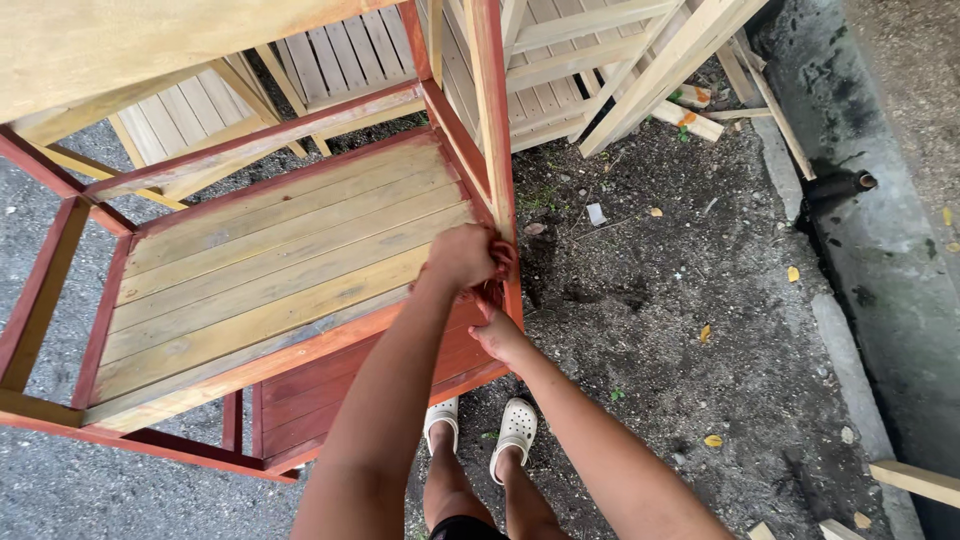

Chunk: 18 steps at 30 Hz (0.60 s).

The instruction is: The person kneels on the ground and wipes red wood stain onto wooden furniture frames using a cloth, working over the shelf boards, edges and legs. They reload the cloth with stain from a bowl and continue coating a second unfinished frame.

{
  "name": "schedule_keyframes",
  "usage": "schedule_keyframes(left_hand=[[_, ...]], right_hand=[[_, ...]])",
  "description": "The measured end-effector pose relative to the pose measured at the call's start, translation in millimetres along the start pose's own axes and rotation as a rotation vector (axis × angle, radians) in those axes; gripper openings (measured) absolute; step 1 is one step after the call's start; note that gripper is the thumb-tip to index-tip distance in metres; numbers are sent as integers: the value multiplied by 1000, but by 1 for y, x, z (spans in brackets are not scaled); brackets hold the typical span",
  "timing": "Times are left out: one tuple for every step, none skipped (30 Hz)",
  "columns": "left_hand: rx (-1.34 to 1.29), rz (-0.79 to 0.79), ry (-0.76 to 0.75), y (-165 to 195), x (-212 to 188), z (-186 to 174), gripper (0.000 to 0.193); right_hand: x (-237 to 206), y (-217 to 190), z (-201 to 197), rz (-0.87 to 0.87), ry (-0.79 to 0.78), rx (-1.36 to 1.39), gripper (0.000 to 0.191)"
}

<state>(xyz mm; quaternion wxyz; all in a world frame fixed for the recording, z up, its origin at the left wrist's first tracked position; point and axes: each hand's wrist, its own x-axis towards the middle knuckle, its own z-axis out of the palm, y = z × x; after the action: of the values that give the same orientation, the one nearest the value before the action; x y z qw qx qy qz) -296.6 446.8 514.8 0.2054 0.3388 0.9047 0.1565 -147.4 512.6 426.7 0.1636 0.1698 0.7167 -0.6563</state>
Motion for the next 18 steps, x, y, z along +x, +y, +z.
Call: schedule_keyframes(left_hand=[[-22,12,2,2,-2,2,32],[-46,23,3,4,-5,3,30],[-68,33,7,4,-9,4,29],[-59,59,22,3,-12,5,28],[-54,90,36,2,-16,5,28],[-55,120,47,2,-21,7,28],[-73,133,25,2,-25,9,29],[-90,146,4,0,-30,10,31],[-109,159,-17,-1,-35,13,32],[-169,204,-24,-2,-39,15,38],[-228,248,-26,-6,-43,15,44],[-288,294,-28,-10,-45,14,51],[-445,244,-28,-16,-45,11,51],[-604,190,-30,-23,-45,7,51],[-764,134,-33,-28,-44,2,51],[-674,65,-3,-32,-41,-3,48],[-583,-2,27,-34,-38,-9,45],[-489,-68,59,-34,-34,-15,41]], right_hand=[[0,-5,3,28,6,-2,86],[-2,-8,5,57,10,-3,86],[-2,-11,8,84,13,-6,87],[1,-14,13,48,38,8,91],[3,-14,16,15,67,21,95],[2,-12,19,-12,96,31,99],[2,-8,21,21,90,56,94],[3,-5,22,52,84,79,89],[3,-1,22,84,79,102,84],[3,3,22,183,49,-11,72],[2,5,20,278,17,-127,62],[2,7,17,372,-15,-245,54],[2,8,13,261,29,-286,64],[1,10,9,150,68,-329,77],[-2,9,5,40,102,-372,92],[-3,7,2,67,82,-358,97],[-3,4,0,94,62,-344,102],[-3,0,-2,117,44,-330,107]])
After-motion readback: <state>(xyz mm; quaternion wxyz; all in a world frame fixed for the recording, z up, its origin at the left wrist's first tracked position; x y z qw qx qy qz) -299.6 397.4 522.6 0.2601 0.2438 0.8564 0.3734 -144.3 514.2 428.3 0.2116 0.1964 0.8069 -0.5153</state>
